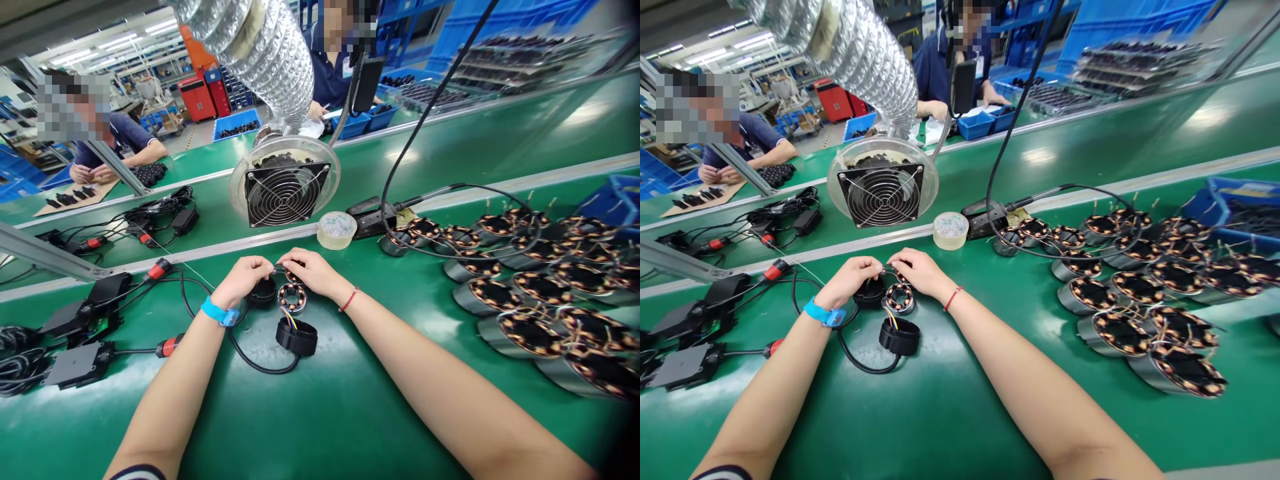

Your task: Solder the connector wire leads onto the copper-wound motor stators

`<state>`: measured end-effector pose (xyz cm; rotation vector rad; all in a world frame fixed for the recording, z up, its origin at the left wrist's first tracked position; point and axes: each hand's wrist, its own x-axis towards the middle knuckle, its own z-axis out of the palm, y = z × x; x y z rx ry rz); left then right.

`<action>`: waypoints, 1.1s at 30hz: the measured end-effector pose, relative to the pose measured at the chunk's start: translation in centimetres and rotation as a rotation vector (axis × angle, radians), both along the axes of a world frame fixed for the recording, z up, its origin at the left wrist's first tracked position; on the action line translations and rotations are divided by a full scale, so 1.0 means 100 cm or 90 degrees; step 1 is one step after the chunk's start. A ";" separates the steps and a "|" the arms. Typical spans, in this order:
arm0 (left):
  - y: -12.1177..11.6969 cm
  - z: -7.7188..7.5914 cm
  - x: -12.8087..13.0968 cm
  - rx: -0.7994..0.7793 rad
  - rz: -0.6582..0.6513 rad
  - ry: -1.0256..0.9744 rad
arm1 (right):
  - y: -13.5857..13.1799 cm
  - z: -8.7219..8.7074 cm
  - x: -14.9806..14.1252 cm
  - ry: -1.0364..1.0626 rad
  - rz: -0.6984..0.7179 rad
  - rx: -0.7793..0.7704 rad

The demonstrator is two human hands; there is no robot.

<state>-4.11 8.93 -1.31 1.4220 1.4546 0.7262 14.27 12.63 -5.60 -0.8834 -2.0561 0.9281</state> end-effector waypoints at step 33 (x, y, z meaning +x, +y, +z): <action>-0.003 0.007 0.002 0.121 -0.062 0.193 | -0.029 0.045 0.006 -0.339 -0.054 0.155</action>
